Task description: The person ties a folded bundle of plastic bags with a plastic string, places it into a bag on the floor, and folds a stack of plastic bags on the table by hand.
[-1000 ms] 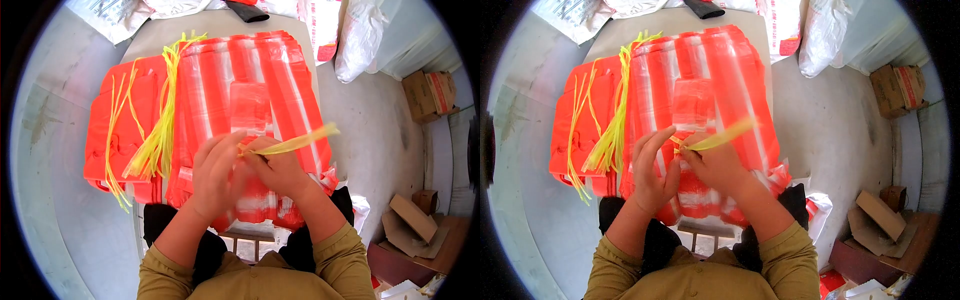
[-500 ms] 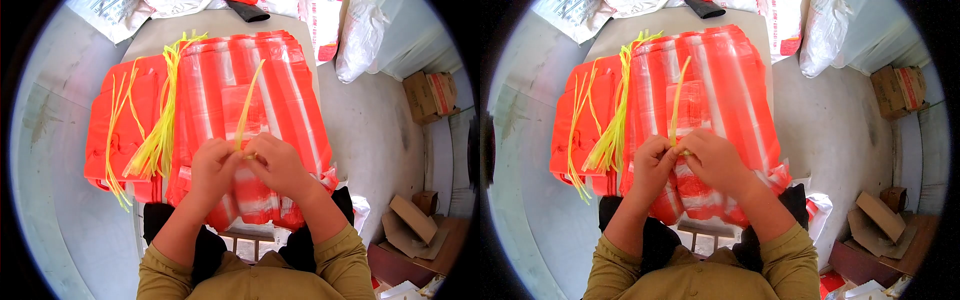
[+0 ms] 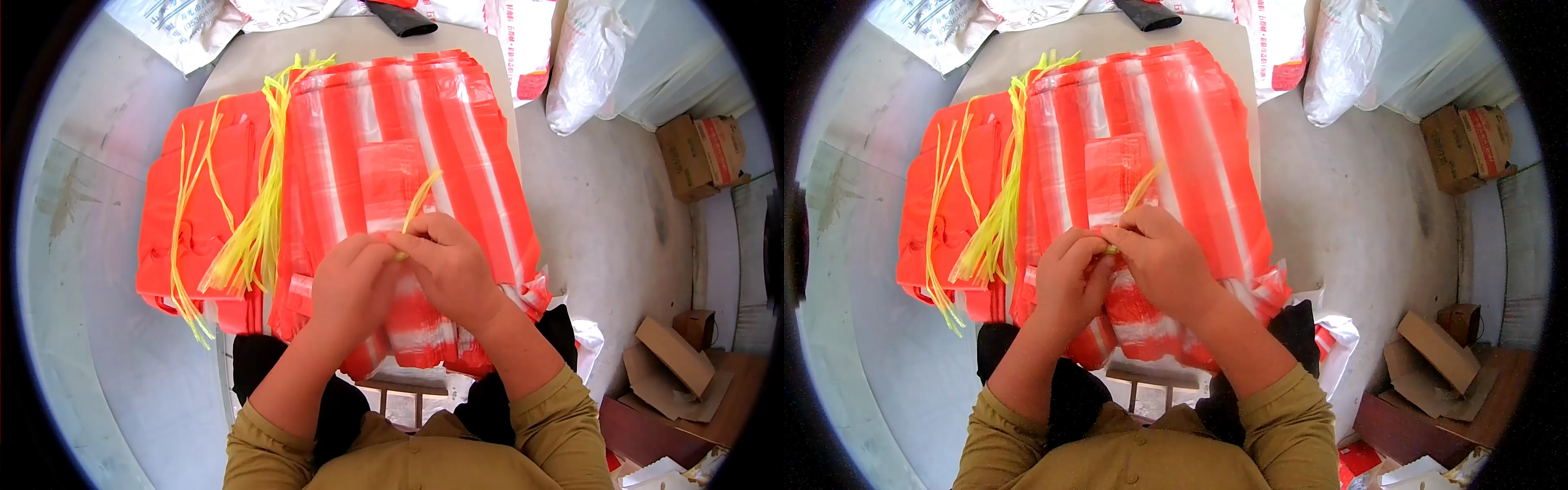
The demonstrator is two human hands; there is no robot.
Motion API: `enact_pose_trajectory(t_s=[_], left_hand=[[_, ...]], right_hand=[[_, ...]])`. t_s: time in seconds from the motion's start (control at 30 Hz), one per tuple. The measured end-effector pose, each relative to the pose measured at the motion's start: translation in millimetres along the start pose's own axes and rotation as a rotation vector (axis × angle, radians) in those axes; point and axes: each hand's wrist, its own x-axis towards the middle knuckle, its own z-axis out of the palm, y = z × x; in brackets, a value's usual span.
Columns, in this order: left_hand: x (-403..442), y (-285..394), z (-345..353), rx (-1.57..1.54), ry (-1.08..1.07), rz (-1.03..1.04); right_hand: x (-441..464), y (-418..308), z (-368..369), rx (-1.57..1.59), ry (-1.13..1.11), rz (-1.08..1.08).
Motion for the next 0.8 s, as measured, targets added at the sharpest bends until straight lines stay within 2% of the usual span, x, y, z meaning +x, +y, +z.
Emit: enact_pose_trajectory(t_s=[0.17,0.33,0.43,0.53,0.63,0.8], left_hand=[[-3,0,-2,-0.177,-0.014,-0.213],[-7,-7,2,-0.280,-0.005,-0.252],[-7,-9,5,-0.330,0.004,-0.305],[-5,-8,3,-0.331,-0.009,-0.330],[-5,-9,3,-0.315,-0.009,-0.315],[-1,-7,0,-0.161,0.005,-0.228]], right_hand=[[-2,-1,0,0.097,0.027,0.071],[-3,-2,-2,0.162,-0.009,0.148],[3,-20,-14,0.498,-0.173,0.634],[2,-7,-18,0.693,-0.258,0.636],[0,-1,-21,0.537,-0.306,0.449],[-1,1,-16,0.269,-0.189,0.175]])
